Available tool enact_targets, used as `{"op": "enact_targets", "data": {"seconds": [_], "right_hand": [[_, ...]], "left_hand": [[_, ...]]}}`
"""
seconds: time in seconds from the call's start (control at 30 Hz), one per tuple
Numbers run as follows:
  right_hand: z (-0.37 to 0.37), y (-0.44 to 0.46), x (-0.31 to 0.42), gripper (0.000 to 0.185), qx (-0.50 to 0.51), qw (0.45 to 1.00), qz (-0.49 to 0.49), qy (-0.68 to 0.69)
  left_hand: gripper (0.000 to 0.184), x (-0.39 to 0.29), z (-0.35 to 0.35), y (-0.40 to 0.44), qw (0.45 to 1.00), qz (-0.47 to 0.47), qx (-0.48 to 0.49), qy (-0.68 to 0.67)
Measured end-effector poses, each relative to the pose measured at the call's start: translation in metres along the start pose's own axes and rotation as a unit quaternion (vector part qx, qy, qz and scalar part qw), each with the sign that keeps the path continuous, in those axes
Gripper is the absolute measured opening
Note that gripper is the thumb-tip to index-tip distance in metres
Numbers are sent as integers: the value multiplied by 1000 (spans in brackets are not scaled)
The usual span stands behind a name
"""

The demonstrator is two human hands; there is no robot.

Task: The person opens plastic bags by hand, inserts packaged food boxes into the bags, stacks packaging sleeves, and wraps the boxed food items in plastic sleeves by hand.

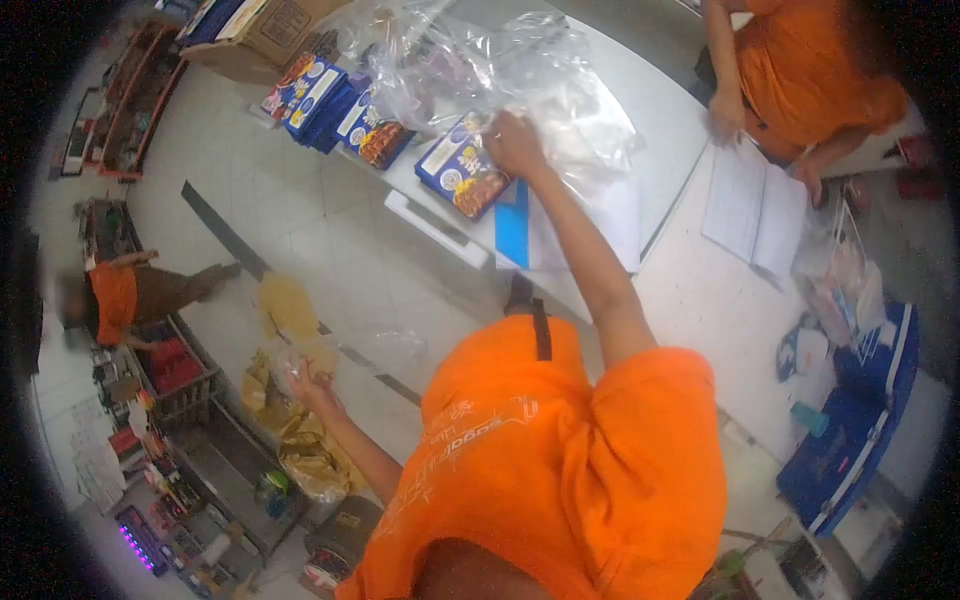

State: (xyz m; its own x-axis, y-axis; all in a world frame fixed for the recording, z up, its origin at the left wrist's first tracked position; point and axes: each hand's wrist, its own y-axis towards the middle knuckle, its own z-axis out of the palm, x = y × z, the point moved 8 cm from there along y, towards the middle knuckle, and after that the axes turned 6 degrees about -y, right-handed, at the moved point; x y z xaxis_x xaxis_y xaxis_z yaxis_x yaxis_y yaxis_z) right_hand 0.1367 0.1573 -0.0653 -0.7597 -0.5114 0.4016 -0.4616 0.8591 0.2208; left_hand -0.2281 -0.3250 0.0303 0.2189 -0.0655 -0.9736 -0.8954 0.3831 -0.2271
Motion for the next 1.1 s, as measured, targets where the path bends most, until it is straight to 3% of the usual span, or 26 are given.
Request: {"op": "enact_targets", "data": {"seconds": [0.03,0.1,0.17,0.23,0.3,0.33,0.4,0.43,0.47,0.5,0.57,0.7,0.83,0.93,1.03,1.1], "right_hand": [[-7,3,-23,35,22,996,44,80],[-16,-6,-54,38,-79,995,55,15],[-21,-14,-69,44,-53,980,129,-141],[-43,-7,-52,45,-34,988,147,-8],[-19,-4,-41,48,30,979,171,111],[-10,-2,-36,59,35,984,159,69],[19,1,-38,66,250,932,224,137],[31,-3,-34,69,351,887,251,168],[24,3,-30,70,294,912,218,185],[22,3,-25,70,301,906,225,197],[9,3,-17,69,315,891,245,216],[51,-13,-49,72,288,868,297,275],[39,-36,-22,76,334,829,354,274],[41,-59,-4,93,391,791,380,278],[7,-67,62,110,255,820,348,376],[14,-89,80,96,213,806,356,423]], "left_hand": [[47,6,2,-3,1000,-16,-14,-5],[47,16,4,-6,998,-49,-37,-8],[48,31,3,-1,998,-62,-33,2],[48,32,12,7,997,-74,-27,0],[47,28,30,16,996,-88,-23,-13],[46,36,42,21,993,-113,3,-19],[45,55,70,40,985,-163,54,-30],[47,66,95,48,979,-156,134,10],[49,77,124,50,965,-146,213,49],[53,84,157,44,950,-170,258,47],[63,92,235,22,909,-269,316,36],[65,158,321,16,869,-310,377,80],[64,171,342,28,854,-298,403,143],[63,177,327,45,847,-275,423,168],[62,161,318,60,825,-267,469,166],[63,141,314,62,815,-257,497,150]]}}
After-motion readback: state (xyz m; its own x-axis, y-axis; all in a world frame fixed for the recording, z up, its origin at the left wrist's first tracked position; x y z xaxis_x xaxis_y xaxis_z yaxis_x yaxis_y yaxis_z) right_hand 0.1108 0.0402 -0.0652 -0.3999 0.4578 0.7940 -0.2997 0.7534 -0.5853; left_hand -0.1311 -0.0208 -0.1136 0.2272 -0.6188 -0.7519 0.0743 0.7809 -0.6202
